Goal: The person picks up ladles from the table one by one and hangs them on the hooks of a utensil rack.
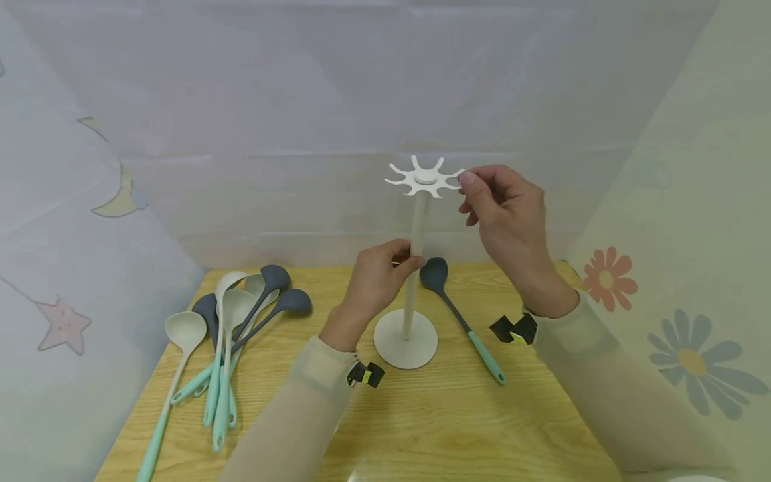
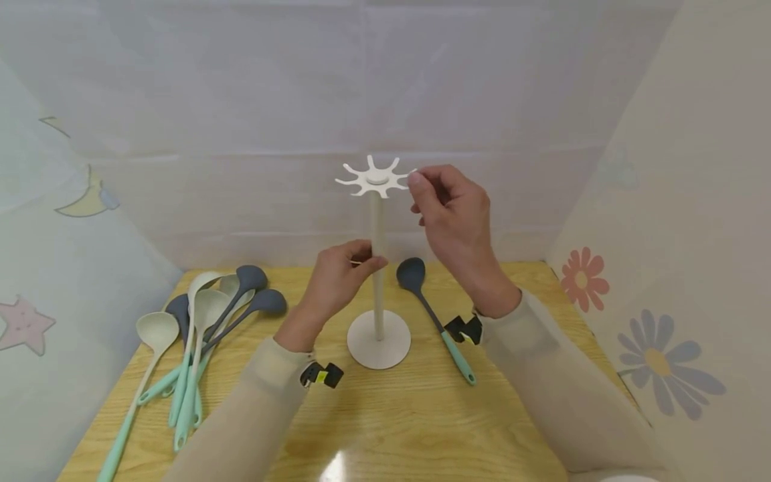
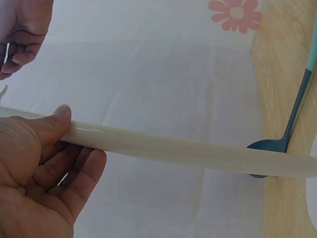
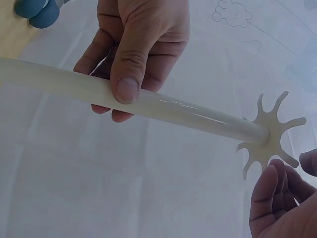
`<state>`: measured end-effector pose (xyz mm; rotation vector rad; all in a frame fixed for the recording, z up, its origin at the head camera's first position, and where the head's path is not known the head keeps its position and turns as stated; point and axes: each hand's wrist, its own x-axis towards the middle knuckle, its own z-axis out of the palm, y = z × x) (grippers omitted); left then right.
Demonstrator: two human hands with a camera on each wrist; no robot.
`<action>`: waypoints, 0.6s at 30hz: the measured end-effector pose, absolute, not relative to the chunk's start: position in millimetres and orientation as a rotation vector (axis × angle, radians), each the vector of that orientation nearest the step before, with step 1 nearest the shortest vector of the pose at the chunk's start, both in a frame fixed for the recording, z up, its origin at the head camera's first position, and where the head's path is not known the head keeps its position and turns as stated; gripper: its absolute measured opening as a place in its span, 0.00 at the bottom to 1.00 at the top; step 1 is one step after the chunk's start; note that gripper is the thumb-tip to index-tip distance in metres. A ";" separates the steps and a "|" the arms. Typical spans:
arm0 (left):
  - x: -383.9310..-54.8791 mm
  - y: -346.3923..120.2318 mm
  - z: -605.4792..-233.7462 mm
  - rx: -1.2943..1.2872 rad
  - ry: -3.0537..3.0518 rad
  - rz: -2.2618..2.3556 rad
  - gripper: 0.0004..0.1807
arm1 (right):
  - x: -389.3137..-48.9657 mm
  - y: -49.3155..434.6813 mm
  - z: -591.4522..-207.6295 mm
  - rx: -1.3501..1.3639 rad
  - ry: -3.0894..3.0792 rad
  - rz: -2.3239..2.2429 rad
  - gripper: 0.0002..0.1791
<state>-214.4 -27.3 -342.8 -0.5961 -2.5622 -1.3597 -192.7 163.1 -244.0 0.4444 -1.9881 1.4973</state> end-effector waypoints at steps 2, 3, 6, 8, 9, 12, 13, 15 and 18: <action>-213.5 -27.3 -342.3 -0.578 -2.556 -1.370 0.14 | -193.2 161.3 -243.7 0.465 -1.979 1.501 0.13; -213.3 -27.3 -342.7 -0.569 -2.552 -1.373 0.15 | -193.4 160.5 -243.7 0.471 -1.976 1.502 0.12; -213.1 -27.7 -344.9 -0.547 -2.528 -1.398 0.15 | -193.7 159.3 -244.6 0.475 -1.972 1.499 0.12; -213.1 -28.5 -346.7 -0.539 -2.512 -1.413 0.16 | -193.1 159.2 -246.2 0.475 -1.961 1.500 0.12; -213.1 -28.9 -347.6 -0.537 -2.504 -1.416 0.16 | -192.6 159.7 -247.5 0.474 -1.952 1.505 0.13; -212.6 -30.0 -349.6 -0.536 -2.484 -1.418 0.16 | -190.5 163.2 -254.6 0.458 -1.933 1.533 0.14; -212.4 -30.2 -350.2 -0.537 -2.478 -1.421 0.16 | -189.6 165.4 -258.6 0.442 -1.940 1.539 0.14; -211.8 -30.6 -351.3 -0.537 -2.467 -1.425 0.16 | -189.2 170.9 -270.8 0.404 -1.976 1.527 0.14; -211.2 -30.7 -352.5 -0.539 -2.457 -1.424 0.16 | -191.6 181.5 -300.7 0.325 -2.099 1.454 0.14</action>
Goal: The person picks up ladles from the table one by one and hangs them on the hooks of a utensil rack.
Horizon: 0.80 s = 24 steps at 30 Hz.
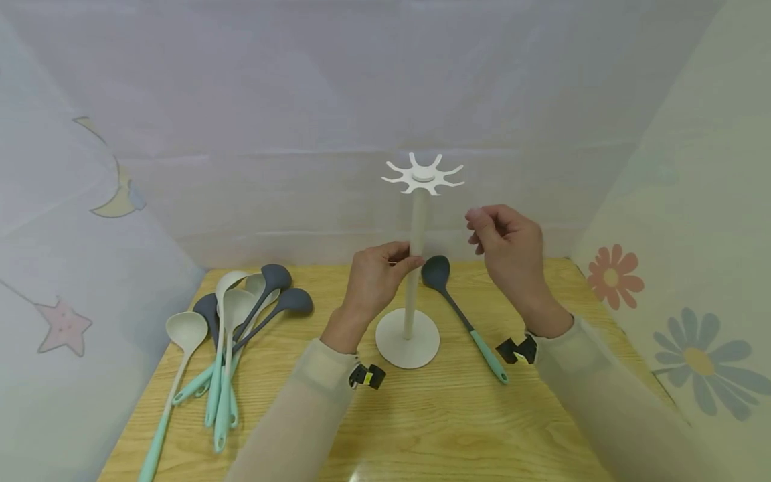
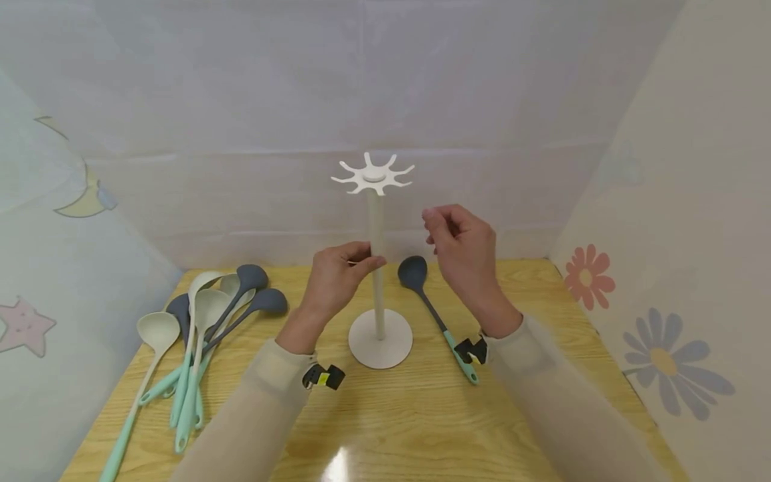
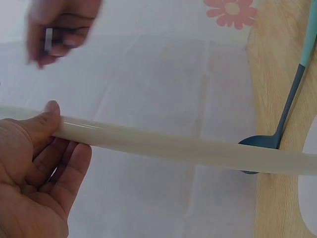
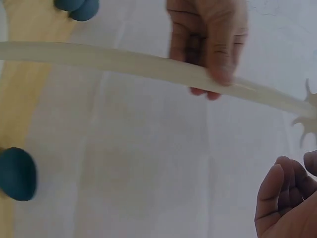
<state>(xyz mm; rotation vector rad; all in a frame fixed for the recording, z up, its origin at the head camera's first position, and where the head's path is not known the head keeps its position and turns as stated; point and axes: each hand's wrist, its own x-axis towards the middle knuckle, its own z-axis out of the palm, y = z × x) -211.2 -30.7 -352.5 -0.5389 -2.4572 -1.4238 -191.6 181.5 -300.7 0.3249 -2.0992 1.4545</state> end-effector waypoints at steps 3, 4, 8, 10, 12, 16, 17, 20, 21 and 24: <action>-211.4 -30.9 -353.4 -0.545 -2.450 -1.415 0.17 | -196.9 193.5 -341.5 0.231 -2.258 1.354 0.15; -211.3 -30.9 -353.6 -0.545 -2.450 -1.414 0.17 | -198.9 198.4 -356.5 0.202 -2.318 1.320 0.15; -211.0 -30.8 -353.1 -0.546 -2.443 -1.425 0.17 | -205.0 217.7 -412.6 0.105 -2.550 1.204 0.17; -211.3 -30.8 -353.0 -0.542 -2.439 -1.432 0.17 | -206.6 226.7 -435.0 0.086 -2.658 1.157 0.17; -211.7 -30.6 -352.5 -0.539 -2.437 -1.438 0.16 | -206.7 234.2 -452.9 0.072 -2.765 1.122 0.17; -211.6 -31.1 -351.4 -0.533 -2.449 -1.437 0.16 | -204.3 242.8 -479.1 0.046 -2.949 1.055 0.16; -211.5 -31.3 -351.2 -0.534 -2.450 -1.440 0.16 | -203.0 243.7 -484.0 0.042 -2.989 1.027 0.16; -211.4 -31.8 -351.1 -0.542 -2.451 -1.441 0.16 | -198.3 244.9 -494.4 0.053 -3.076 0.944 0.17; -211.7 -31.9 -351.5 -0.545 -2.449 -1.441 0.16 | -196.8 245.0 -496.7 0.054 -3.098 0.924 0.17; -212.2 -32.1 -352.8 -0.548 -2.448 -1.439 0.16 | -193.9 245.4 -502.3 0.058 -3.164 0.852 0.18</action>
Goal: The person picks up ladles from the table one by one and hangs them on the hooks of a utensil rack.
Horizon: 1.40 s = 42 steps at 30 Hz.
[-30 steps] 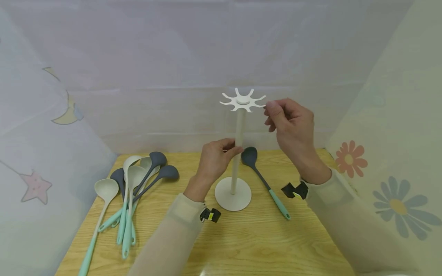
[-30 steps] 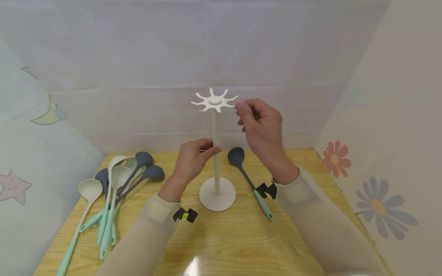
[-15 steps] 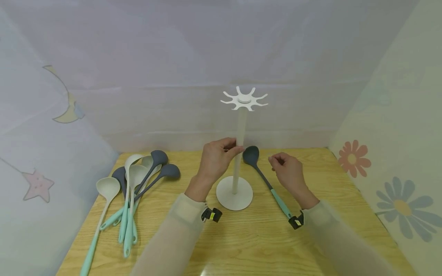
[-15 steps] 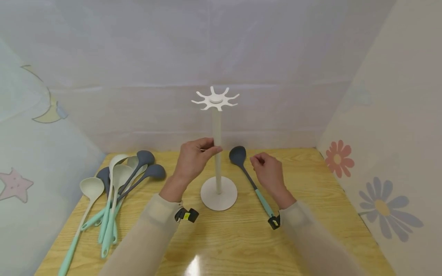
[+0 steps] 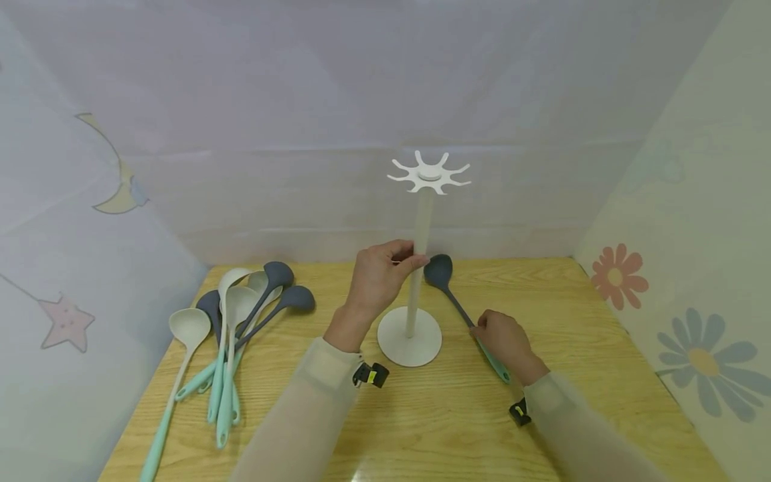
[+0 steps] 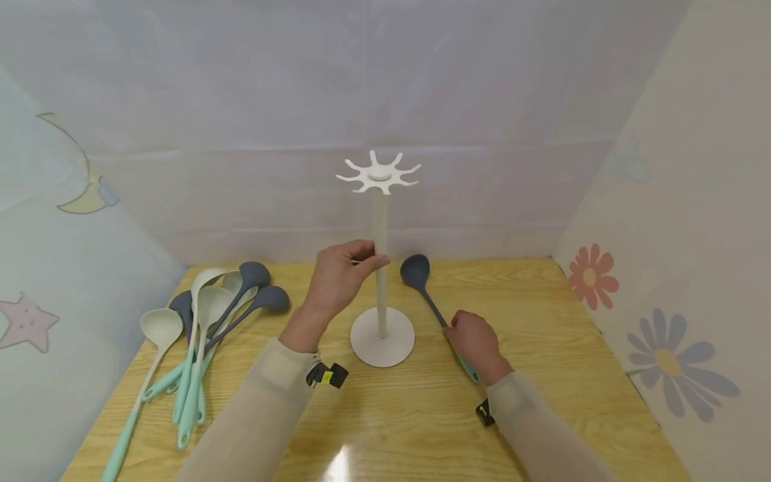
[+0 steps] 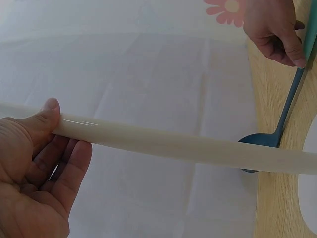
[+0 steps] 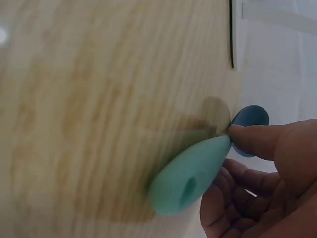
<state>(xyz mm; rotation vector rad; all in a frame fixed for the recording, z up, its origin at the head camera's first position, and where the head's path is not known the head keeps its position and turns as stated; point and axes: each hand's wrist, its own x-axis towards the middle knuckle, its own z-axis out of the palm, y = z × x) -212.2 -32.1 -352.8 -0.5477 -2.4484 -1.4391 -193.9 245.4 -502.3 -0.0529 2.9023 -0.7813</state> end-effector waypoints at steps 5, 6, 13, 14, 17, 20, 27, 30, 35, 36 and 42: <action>-212.7 -31.8 -353.3 -0.545 -2.446 -1.443 0.16 | -192.2 243.7 -506.2 -0.081 2.874 -0.713 0.21; -212.8 -31.7 -353.4 -0.545 -2.446 -1.443 0.15 | -191.7 242.8 -506.3 -0.086 2.858 -0.729 0.22; -213.0 -31.8 -353.9 -0.554 -2.459 -1.423 0.15 | -187.7 231.4 -497.6 -0.143 2.677 -0.995 0.30; -212.8 -31.8 -353.9 -0.556 -2.463 -1.419 0.15 | -186.7 229.0 -493.8 -0.159 2.653 -1.046 0.28; -212.4 -32.2 -353.8 -0.560 -2.468 -1.415 0.16 | -182.7 224.3 -479.3 -0.189 2.556 -1.242 0.22; -211.9 -32.3 -353.4 -0.565 -2.470 -1.421 0.16 | -177.3 222.6 -460.9 -0.183 2.426 -1.468 0.21; -212.2 -33.0 -353.2 -0.554 -2.471 -1.433 0.15 | -168.1 217.6 -432.8 -0.251 2.194 -1.917 0.24; -212.0 -33.2 -353.2 -0.548 -2.473 -1.443 0.16 | -164.8 212.8 -428.1 -0.306 2.297 -1.941 0.21; -211.4 -33.0 -352.9 -0.553 -2.473 -1.450 0.17 | -159.9 204.1 -419.3 -0.283 2.670 -1.915 0.16; -211.3 -32.9 -352.7 -0.553 -2.473 -1.450 0.17 | -158.9 202.6 -416.0 -0.269 2.748 -1.905 0.14; -210.9 -32.7 -352.7 -0.532 -2.482 -1.469 0.18 | -151.4 194.2 -381.5 -0.359 3.010 -1.911 0.07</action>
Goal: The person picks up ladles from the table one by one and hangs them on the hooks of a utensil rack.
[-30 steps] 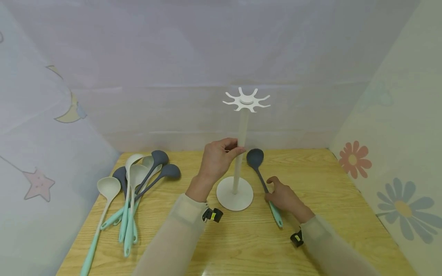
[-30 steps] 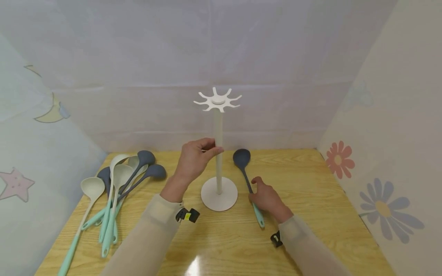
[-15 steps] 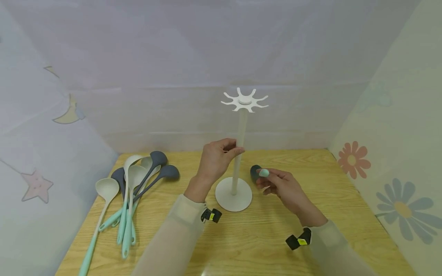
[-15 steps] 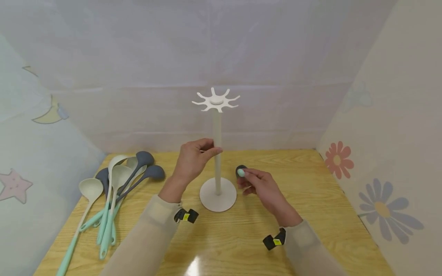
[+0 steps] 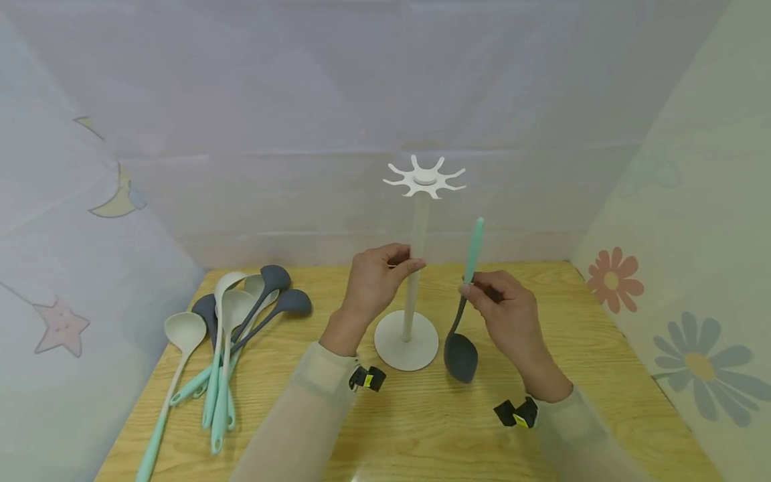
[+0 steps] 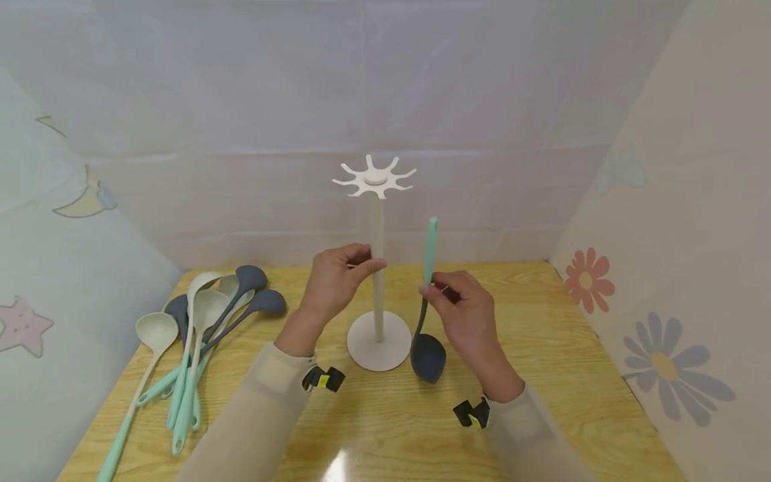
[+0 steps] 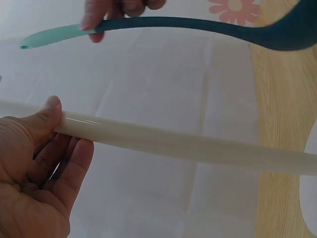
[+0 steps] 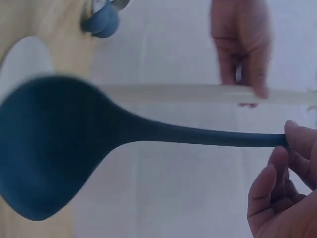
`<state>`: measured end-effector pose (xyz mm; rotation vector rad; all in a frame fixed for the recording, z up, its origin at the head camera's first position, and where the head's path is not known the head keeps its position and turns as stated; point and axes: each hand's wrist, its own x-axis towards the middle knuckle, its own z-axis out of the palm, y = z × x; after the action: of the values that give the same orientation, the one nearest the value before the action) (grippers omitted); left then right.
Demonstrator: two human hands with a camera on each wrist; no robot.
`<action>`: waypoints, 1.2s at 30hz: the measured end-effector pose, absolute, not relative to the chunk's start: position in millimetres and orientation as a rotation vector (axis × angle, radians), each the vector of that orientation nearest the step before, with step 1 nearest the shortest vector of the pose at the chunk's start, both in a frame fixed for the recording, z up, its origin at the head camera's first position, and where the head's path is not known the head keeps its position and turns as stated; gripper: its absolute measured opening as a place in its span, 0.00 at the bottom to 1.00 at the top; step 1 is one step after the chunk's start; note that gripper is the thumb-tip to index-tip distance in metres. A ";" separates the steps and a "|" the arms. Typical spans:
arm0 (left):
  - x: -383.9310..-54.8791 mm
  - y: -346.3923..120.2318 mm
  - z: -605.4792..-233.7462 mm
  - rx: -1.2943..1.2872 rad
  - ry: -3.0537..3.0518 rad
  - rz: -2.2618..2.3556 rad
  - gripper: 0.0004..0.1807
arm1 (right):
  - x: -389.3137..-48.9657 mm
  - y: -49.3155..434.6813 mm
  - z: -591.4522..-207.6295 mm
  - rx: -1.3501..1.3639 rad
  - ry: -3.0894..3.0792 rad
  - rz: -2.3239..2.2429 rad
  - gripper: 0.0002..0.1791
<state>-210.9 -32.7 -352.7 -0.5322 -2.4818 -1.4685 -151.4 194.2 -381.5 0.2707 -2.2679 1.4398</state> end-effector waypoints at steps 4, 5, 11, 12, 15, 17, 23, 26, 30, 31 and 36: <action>-210.5 -32.6 -353.1 -0.514 -2.484 -1.481 0.18 | -141.0 182.8 -355.5 0.315 -2.193 1.531 0.05; -210.4 -32.5 -353.0 -0.510 -2.485 -1.484 0.18 | -138.2 179.2 -350.3 0.335 -2.171 1.538 0.05; -210.6 -32.8 -352.9 -0.498 -2.487 -1.480 0.17 | -130.4 157.7 -331.7 0.507 -2.015 1.411 0.08; -210.7 -32.8 -352.9 -0.497 -2.489 -1.475 0.17 | -130.6 155.0 -330.1 0.524 -2.001 1.384 0.08; -210.9 -32.7 -352.8 -0.502 -2.491 -1.459 0.17 | -131.9 148.9 -327.4 0.544 -1.987 1.331 0.08; -210.6 -32.5 -352.4 -0.504 -2.490 -1.455 0.17 | -132.8 146.3 -327.0 0.530 -1.995 1.310 0.07; -209.3 -31.7 -351.8 -0.519 -2.479 -1.453 0.18 | -134.9 141.6 -330.0 0.489 -2.008 1.304 0.06; -208.9 -31.7 -351.6 -0.525 -2.479 -1.438 0.19 | -136.7 140.2 -332.2 0.489 -2.013 1.306 0.06; -208.9 -31.9 -351.3 -0.530 -2.481 -1.424 0.19 | -139.9 138.3 -334.4 0.482 -2.021 1.303 0.06; -209.0 -32.0 -351.4 -0.530 -2.482 -1.425 0.19 | -140.8 137.8 -334.8 0.478 -2.021 1.304 0.06; -209.8 -32.2 -352.9 -0.529 -2.484 -1.422 0.18 | -145.3 136.1 -337.8 0.450 -2.034 1.298 0.06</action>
<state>-209.8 -32.2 -352.9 -0.5285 -2.4839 -1.4216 -145.3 136.1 -337.8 0.4498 -2.0339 1.2985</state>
